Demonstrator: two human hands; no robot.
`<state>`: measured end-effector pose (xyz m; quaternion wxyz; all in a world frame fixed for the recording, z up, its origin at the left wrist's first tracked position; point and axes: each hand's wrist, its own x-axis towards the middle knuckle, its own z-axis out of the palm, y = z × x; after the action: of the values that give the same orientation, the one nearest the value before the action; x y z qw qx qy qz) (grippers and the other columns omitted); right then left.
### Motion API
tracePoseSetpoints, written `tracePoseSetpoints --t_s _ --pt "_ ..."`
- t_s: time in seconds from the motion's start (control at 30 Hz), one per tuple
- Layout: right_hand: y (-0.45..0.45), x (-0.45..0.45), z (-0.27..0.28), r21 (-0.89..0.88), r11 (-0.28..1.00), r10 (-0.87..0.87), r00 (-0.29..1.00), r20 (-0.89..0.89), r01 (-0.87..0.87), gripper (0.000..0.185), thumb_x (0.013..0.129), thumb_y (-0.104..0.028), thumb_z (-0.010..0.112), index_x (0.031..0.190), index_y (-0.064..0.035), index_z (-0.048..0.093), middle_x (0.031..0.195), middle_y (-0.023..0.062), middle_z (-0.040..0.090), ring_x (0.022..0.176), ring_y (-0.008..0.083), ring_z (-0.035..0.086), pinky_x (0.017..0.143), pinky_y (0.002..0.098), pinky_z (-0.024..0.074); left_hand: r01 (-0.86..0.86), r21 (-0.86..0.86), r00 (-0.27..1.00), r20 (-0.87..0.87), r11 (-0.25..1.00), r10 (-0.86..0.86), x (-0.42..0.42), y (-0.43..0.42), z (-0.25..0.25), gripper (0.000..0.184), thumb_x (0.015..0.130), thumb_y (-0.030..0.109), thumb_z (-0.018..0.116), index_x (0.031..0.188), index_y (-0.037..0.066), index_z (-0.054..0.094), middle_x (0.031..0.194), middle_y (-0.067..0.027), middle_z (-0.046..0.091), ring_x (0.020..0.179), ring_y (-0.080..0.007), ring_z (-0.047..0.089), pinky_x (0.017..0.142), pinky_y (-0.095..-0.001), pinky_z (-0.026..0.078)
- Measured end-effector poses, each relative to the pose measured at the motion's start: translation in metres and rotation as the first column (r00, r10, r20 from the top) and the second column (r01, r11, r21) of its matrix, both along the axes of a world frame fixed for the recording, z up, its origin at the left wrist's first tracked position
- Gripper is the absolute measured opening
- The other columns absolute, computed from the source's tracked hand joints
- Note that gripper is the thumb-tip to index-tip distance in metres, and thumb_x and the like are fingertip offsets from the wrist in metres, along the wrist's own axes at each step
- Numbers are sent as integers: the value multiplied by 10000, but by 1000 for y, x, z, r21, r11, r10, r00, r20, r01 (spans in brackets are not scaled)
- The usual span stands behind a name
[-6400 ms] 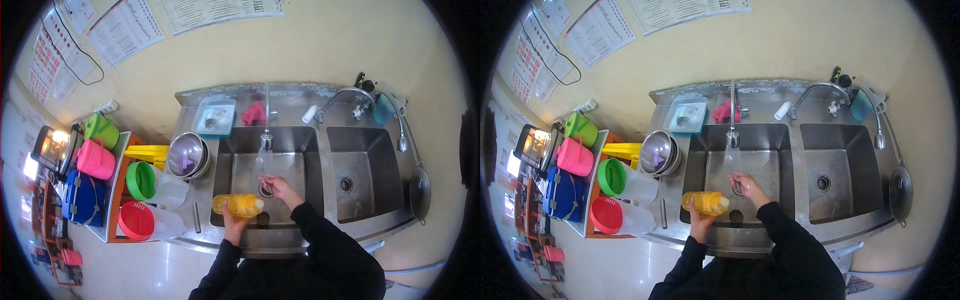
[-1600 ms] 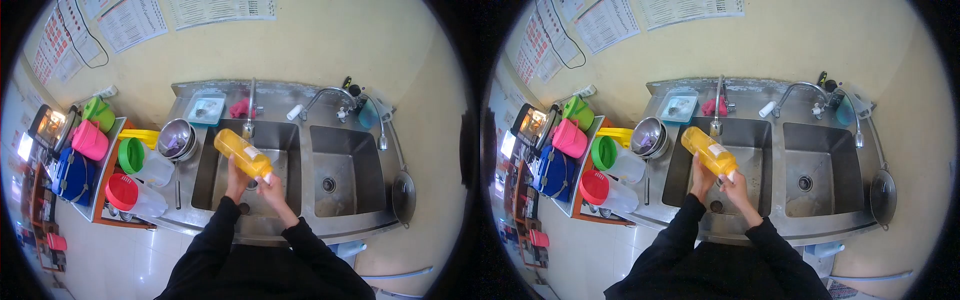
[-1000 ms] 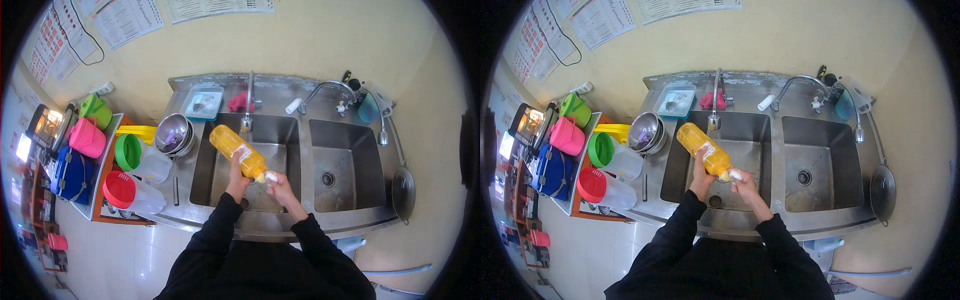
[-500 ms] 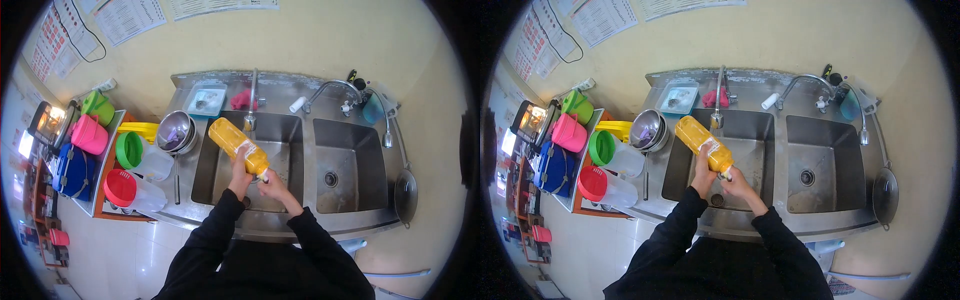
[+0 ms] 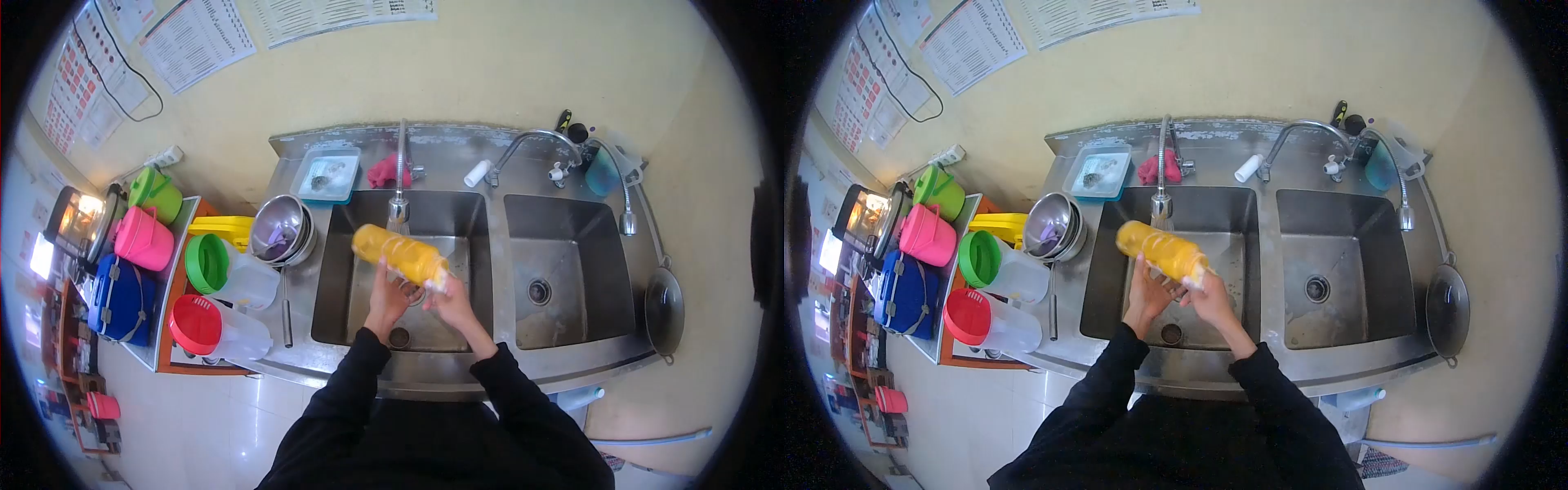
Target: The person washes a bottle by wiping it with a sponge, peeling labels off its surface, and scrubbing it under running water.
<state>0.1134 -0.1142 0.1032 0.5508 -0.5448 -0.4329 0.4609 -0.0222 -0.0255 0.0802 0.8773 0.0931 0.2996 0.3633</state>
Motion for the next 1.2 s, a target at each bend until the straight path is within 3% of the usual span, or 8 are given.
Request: tracePoseSetpoints --t_s 0.13,0.27,0.37,0.57,0.67,0.8,0.97,1.2 --pt "-13 4 -19 31 967 120 562 818 -252 272 806 15 544 1073 -36 561 947 167 648 699 306 668 652 427 519 -34 -168 997 -70 985 22 5 6 -4 625 801 398 707 1312 161 436 1225 -101 532 1113 -324 538 937 -552 428" --pt "-16 4 -1 -151 958 231 346 909 -242 323 786 37 521 1097 -44 556 985 203 643 740 363 674 764 477 510 -84 -203 989 -140 976 56 10 8 -5 452 794 253 725 1185 142 527 1083 -85 586 1021 -312 585 881 -548 470" --pt "-14 12 -32 -73 952 268 699 663 -296 331 785 50 509 1102 -30 561 976 200 644 756 356 684 693 447 533 -72 -217 997 -53 973 62 10 9 -16 414 794 227 707 1158 131 538 1075 -83 584 1019 -309 584 887 -546 469" --pt "-16 19 -18 -270 899 394 904 164 -343 243 842 55 509 1079 16 547 839 110 614 586 191 660 501 314 537 -85 -234 996 -28 969 81 14 0 -23 418 800 199 688 1174 121 518 1071 -82 580 1010 -307 586 889 -546 474" --pt "-18 -1 -10 -360 932 61 998 26 -47 194 860 39 512 1037 -11 576 725 52 598 528 127 608 460 255 515 -235 -140 972 -55 962 230 24 2 -28 451 820 199 664 1219 99 477 1087 -93 578 1018 -300 587 891 -515 485" --pt "-9 -8 -36 -426 903 -394 515 -762 61 70 892 -51 525 927 -45 586 669 13 575 428 80 515 406 186 471 -370 284 910 -83 885 407 28 -6 -27 578 813 139 677 1310 105 384 1160 -96 546 1057 -267 577 893 -464 498" --pt "-4 31 -50 -559 814 -581 -232 -780 -159 78 901 -78 490 888 -44 560 705 15 577 442 78 499 354 159 436 -281 489 959 110 826 261 8 -4 -50 594 827 90 649 1342 97 353 1227 -93 513 1109 -241 551 941 -404 480" --pt "-38 61 -68 -535 809 -587 399 -704 245 193 915 -110 492 1100 -61 519 1033 95 604 849 149 644 516 206 526 -394 461 899 11 795 439 -17 3 -42 599 841 147 634 1357 82 339 1229 -85 511 1130 -252 543 972 -419 460"
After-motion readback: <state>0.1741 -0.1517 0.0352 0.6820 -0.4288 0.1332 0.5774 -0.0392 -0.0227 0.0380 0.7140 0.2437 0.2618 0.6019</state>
